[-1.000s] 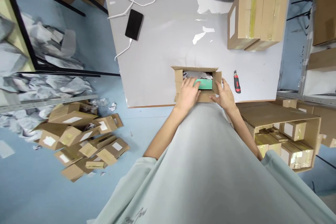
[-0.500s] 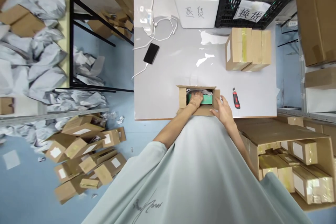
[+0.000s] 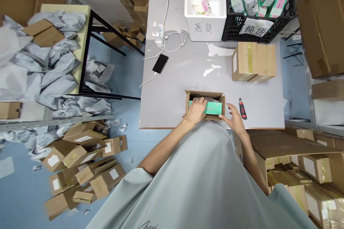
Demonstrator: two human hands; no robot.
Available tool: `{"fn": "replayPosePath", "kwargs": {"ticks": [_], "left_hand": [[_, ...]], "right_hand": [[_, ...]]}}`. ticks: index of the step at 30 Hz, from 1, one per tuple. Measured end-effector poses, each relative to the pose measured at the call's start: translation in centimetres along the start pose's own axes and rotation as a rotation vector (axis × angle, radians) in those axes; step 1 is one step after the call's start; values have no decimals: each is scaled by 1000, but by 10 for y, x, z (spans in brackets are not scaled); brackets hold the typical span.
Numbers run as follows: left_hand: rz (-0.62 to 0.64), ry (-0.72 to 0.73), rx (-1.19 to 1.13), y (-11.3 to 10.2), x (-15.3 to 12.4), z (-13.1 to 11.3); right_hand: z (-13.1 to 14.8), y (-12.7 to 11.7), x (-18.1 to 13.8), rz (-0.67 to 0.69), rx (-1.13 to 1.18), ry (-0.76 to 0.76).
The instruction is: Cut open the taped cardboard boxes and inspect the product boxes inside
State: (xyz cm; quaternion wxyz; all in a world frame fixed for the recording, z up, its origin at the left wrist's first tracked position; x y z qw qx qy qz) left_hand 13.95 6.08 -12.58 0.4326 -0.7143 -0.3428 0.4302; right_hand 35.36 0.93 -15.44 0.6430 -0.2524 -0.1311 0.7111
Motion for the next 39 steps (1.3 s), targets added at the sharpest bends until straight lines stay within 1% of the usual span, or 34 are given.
{"fn": "replayPosePath", "kwargs": {"ticks": [2,4,6,7,9,11,12,14,17,19,21,23,25,28,30,32,35,39], "left_hand": [[-74,-3,-138,-26,-11,2],[-145,-37,-346,-50,-20,8],[-221,-106,-598,-69,-27,20],[-247,-145,-743,-74,-29,26],[-275,-207,-1070,-78,-31,38],[-290,-238,-1380,-77,-31,47],[-301,-249,-1501,-75,-31,51],[-331,-271,-1663,-72,-32,60],[-389,-324,-1747,-64,-37,75],[-440,-362,-1722,-60,-43,85],[-477,-354,-1674,-59,-48,88],[-501,-308,-1627,-59,-53,85],[-515,-272,-1598,-58,-57,79],[-533,-238,-1593,-56,-63,72],[-549,-193,-1618,-59,-68,73],[-554,-140,-1665,-65,-71,79],[-526,-111,-1769,-73,-75,94],[-489,-106,-1893,-79,-75,109]], "right_hand": [[11,-9,3,-39,123,1],[25,-17,7,-54,259,-1],[43,-23,10,-47,360,-24],[53,-24,11,-38,384,-43],[75,-23,12,-6,393,-84],[94,-17,10,46,393,-120],[103,-12,9,75,395,-132],[116,-1,4,115,395,-148],[128,15,-4,120,363,-154],[132,26,-10,113,326,-144],[135,37,-16,91,268,-119],[138,47,-21,35,194,-102],[143,53,-25,-46,128,-118],[149,59,-27,-143,114,-158],[148,63,-27,-151,208,-135],[146,67,-25,-107,383,-84],[148,75,-26,26,645,-6],[157,87,-33,177,847,58]]}}
Point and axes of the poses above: each hand's wrist, its own x-axis towards the middle knuckle, its own y-axis out of the palm, z = x × y, the point moved 8 cm from there along x, towards the middle knuckle, and after that the axes turned 1 degree about -y, right-handed, at the moved point
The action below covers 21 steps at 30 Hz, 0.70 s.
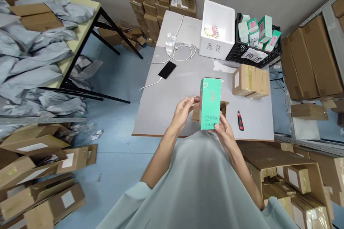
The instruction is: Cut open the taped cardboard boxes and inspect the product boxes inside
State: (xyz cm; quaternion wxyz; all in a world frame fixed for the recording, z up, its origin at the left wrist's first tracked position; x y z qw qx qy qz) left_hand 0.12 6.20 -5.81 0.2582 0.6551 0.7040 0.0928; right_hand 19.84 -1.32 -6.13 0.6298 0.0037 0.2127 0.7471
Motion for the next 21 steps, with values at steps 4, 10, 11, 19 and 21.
{"fn": "replayPosePath", "kwargs": {"ticks": [4,10,11,19,21], "left_hand": [[62,-102,-160,1,-3,8],[125,-253,-328,0,-13,20],[132,-245,-312,-3,-12,18],[91,-152,-17,-35,4,2],[41,-100,84,-40,9,0]], "right_hand": [[-17,21,-9,99,182,82],[-51,40,-17,93,317,120],[-53,42,-17,89,312,123],[-36,37,-22,-199,-123,-19],[-33,36,-28,-306,-241,-50]]}}
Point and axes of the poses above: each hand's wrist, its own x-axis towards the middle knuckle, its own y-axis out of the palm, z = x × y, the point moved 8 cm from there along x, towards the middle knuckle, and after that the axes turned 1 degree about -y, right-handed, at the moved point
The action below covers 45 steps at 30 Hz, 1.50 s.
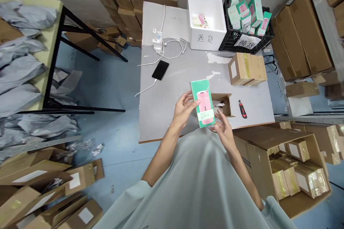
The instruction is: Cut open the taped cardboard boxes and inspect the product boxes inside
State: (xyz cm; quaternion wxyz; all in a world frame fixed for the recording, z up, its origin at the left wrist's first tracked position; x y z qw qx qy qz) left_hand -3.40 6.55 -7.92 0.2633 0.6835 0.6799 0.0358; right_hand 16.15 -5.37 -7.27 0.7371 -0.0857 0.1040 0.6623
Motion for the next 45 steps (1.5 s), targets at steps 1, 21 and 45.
{"fn": "replayPosePath", "kwargs": {"ticks": [1,21,45], "left_hand": [[-21,21,45,0,1,0],[-2,-33,-27,52,-20,21],[-304,159,281,156,-26,65]], "right_hand": [[0,0,-3,-50,-61,-13],[4,-39,19,253,262,122],[-3,-155,35,-12,-246,-187]]}}
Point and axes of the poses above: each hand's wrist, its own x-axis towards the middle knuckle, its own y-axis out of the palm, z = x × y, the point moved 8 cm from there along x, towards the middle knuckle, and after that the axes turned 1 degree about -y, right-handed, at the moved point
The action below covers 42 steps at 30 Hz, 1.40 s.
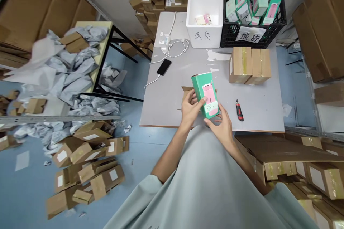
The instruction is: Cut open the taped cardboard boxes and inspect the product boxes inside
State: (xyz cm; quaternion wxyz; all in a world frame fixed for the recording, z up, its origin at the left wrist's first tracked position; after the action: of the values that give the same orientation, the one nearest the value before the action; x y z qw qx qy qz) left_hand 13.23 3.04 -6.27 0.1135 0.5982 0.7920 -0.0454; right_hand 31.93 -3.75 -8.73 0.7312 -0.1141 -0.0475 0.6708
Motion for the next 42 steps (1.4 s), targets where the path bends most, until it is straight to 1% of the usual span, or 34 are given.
{"fn": "replayPosePath", "kwargs": {"ticks": [3,5,7,9,11,14,17,19,21,24,26,28,31,33,36,38,40,42], "left_hand": [[10,57,44,11,-10,-5],[45,88,41,14,-14,-10],[107,89,2,15,-15,-12],[170,42,-72,13,-14,-10],[225,-51,-174,12,-12,-5],[335,-217,-302,16,-11,7],[441,-333,-327,24,-16,18],[459,-352,-318,26,-18,22],[453,-332,-313,27,-18,22],[432,-288,-318,28,-19,16],[409,-270,-311,27,-19,11],[360,-237,-287,24,-16,6],[243,-127,-223,16,-10,-4],[158,-37,-165,12,-6,-10],[65,54,-87,11,-5,-14],[44,80,-57,15,-8,-16],[57,99,-34,19,-12,-17],[81,123,-2,22,-17,-20]], "right_hand": [[4,0,5,-50,-22,-42],[0,-4,10,-52,81,-16],[-6,-8,15,-9,261,57],[-12,-11,18,74,446,149],[-14,-11,19,180,576,220],[-15,-8,13,315,682,283],[-21,0,3,378,764,342],[-26,7,-5,398,822,381],[-28,12,-11,410,876,399],[-28,13,-12,438,909,406],[-27,9,-10,460,865,397],[-26,-2,-6,417,766,360],[-19,-26,1,228,522,228],[-8,-35,0,107,306,109],[12,-31,-5,4,-1,-41],[20,-24,-8,-45,-162,-94],[23,-19,-9,-94,-269,-127],[22,-16,-8,-119,-276,-153]]}}
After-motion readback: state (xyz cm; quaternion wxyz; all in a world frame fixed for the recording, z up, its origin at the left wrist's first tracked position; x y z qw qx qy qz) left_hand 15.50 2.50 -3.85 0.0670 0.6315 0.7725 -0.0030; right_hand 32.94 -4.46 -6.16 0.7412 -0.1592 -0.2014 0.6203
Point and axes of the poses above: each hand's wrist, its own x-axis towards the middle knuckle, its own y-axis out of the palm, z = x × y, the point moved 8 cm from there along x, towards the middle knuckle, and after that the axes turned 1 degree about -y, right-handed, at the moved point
